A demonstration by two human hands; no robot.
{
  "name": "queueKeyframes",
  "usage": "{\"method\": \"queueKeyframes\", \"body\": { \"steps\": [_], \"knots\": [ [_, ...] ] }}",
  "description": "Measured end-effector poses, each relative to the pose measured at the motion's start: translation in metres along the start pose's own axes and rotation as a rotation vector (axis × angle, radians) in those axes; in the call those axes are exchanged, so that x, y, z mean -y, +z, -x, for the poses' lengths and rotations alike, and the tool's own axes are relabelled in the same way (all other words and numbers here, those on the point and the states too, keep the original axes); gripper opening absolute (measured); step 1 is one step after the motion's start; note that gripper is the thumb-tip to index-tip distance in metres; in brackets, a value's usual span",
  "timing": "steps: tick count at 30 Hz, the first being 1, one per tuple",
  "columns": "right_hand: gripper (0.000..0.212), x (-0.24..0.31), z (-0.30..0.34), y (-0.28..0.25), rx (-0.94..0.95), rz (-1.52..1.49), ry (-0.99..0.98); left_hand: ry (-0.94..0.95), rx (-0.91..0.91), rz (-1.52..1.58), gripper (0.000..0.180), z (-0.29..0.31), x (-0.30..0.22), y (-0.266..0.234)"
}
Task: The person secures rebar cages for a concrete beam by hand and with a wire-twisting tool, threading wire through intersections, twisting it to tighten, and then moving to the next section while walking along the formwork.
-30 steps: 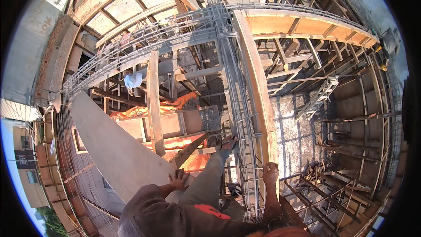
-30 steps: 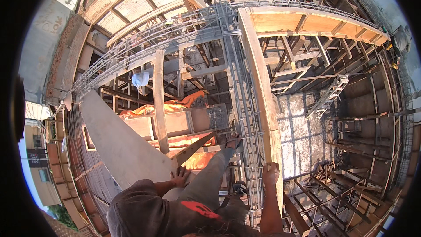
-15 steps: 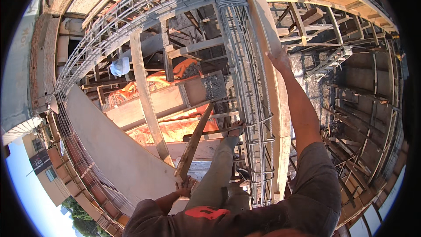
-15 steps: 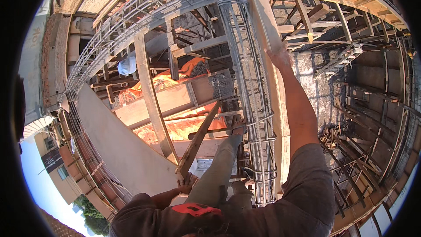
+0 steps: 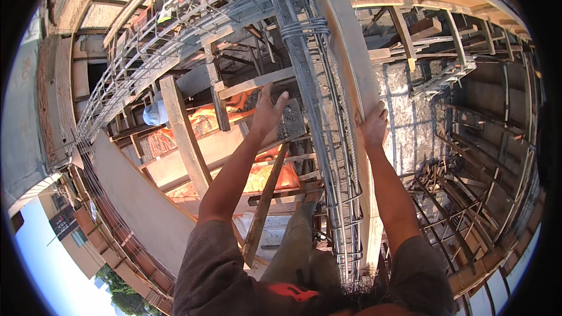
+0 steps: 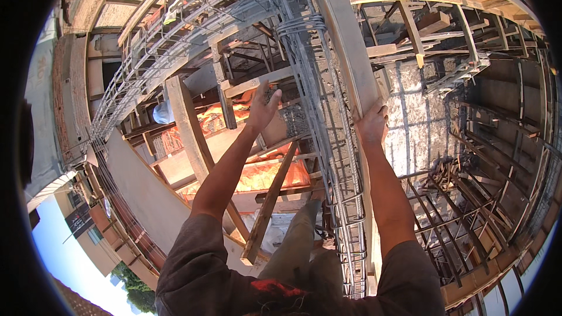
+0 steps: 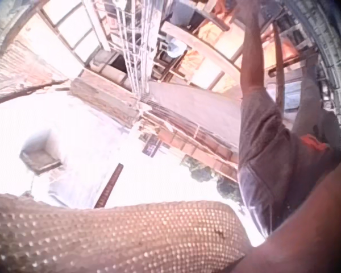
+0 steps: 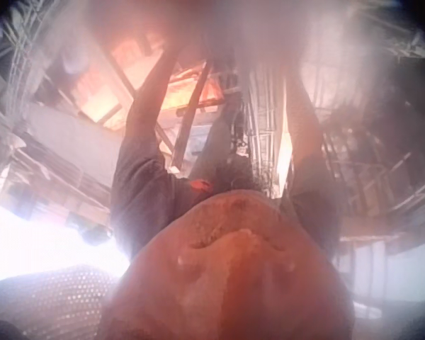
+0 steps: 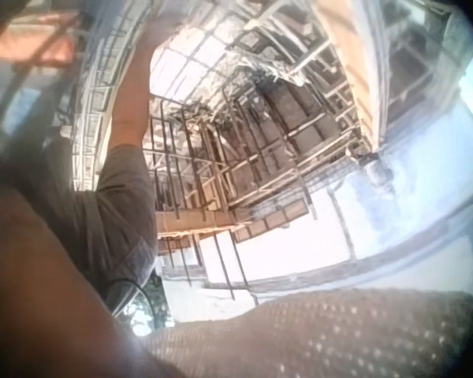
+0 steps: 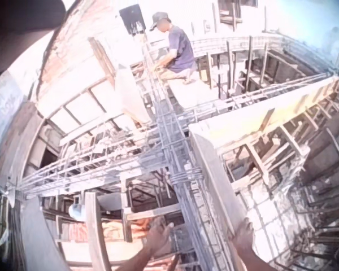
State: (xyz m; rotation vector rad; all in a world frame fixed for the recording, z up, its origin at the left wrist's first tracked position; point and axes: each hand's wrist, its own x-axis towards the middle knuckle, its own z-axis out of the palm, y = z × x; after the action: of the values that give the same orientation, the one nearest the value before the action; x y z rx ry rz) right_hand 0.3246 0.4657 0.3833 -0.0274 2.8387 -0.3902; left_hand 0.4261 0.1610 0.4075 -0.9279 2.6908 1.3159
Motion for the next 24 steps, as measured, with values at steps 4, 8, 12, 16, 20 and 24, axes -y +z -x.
{"method": "queueKeyframes", "body": {
  "steps": [4, 8, 12, 16, 20, 24],
  "knots": [
    [0.089, 0.006, -0.004, 0.003, 0.072, -0.042, -0.018, 0.009, -0.440, -0.232, 0.087, -0.162, -0.085, 0.042],
    [0.092, -0.012, 0.002, 0.012, -0.107, 0.030, -0.087, -0.097, -0.231, -0.430, 0.094, -0.175, -0.116, 0.085],
    [0.097, -0.001, 0.004, 0.001, 0.171, -0.115, 0.129, -0.091, -0.211, -0.459, 0.089, -0.179, -0.115, 0.083],
    [0.097, 0.000, 0.007, 0.000, 0.173, -0.067, 0.110, -0.136, -0.111, -0.444, 0.089, -0.181, -0.121, 0.077],
    [0.097, 0.007, 0.002, -0.001, 0.164, -0.070, 0.102, -0.187, -0.046, -0.460, 0.090, -0.184, -0.126, 0.066],
    [0.097, -0.002, 0.005, 0.005, 0.107, -0.045, 0.074, -0.213, 0.001, -0.449, 0.092, -0.185, -0.128, 0.070]
  ]
}}
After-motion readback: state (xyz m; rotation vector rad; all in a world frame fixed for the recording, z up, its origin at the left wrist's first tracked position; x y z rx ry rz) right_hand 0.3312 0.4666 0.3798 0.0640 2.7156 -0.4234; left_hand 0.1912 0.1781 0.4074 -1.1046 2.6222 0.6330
